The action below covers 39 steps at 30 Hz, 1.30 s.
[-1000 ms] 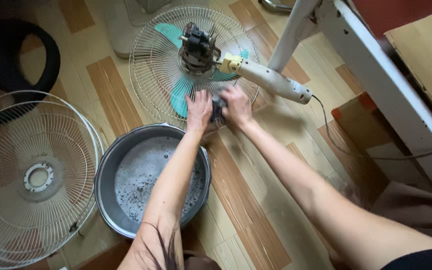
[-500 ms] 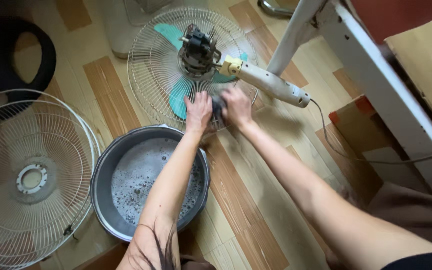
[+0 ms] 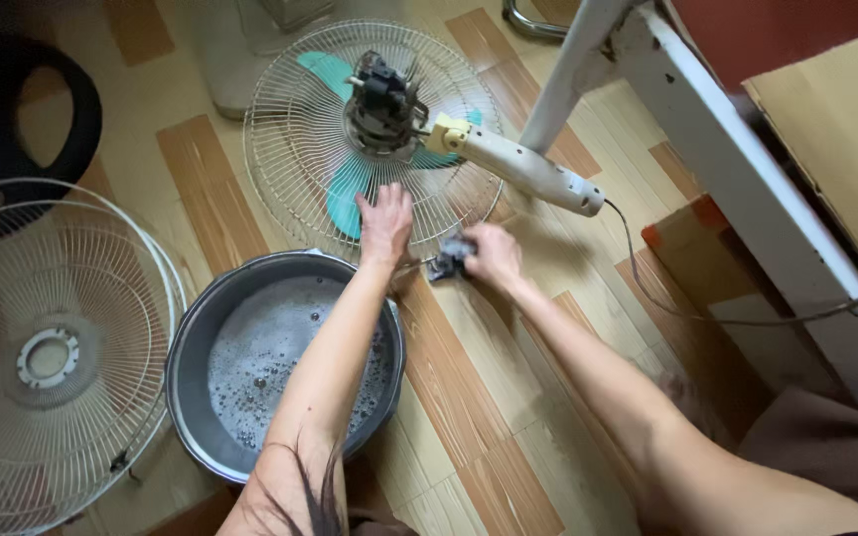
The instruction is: The person cleans a disassembled electric fan by wiping the metal cage and blades with a wet cloth. They repeatedly dip the cloth into a bucket of soapy water, wring it out, and wipe different sections of the fan components.
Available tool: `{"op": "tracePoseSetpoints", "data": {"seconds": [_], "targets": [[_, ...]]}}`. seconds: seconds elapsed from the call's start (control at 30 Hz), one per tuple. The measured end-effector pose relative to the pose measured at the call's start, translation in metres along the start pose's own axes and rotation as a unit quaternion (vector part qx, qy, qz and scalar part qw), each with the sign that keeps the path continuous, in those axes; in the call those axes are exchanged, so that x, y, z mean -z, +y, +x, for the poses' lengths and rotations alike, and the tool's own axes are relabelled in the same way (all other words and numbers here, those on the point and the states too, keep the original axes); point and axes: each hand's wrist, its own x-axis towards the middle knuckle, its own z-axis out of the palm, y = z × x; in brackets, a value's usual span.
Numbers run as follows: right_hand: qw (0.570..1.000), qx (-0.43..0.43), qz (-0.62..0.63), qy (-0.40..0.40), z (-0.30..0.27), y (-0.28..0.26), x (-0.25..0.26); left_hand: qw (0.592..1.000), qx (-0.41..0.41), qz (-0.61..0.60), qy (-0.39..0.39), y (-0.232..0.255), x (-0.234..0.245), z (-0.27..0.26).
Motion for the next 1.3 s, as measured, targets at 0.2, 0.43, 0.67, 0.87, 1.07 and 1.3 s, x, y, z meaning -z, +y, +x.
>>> {"op": "tracePoseSetpoints", "data": {"seconds": [0.2, 0.43, 0.67, 0.87, 1.07, 1.3], "targets": [[0.968, 0.170, 0.003, 0.186, 0.028, -0.029, 0.007, 1.000, -0.002, 0.005, 0.001, 0.001, 0.000, -0.005], [0.987, 0.112, 0.016, 0.116, 0.014, -0.024, 0.012, 0.999, 0.006, 0.028, 0.040, -0.001, 0.003, -0.001], [0.940, 0.258, -0.035, 0.218, 0.066, -0.048, -0.001, 0.999, -0.005, 0.034, -0.005, -0.002, 0.002, -0.004], [0.941, 0.253, -0.127, 0.184, 0.080, -0.023, 0.008, 1.000, 0.001, 0.019, 0.014, -0.001, 0.004, -0.001], [0.954, 0.156, -0.132, 0.218, 0.061, -0.010, -0.010, 0.999, 0.002, 0.022, -0.046, -0.003, 0.007, 0.000], [0.954, 0.172, -0.118, 0.215, 0.036, -0.013, -0.006, 0.996, 0.007, 0.044, -0.083, 0.008, 0.008, 0.010]]}}
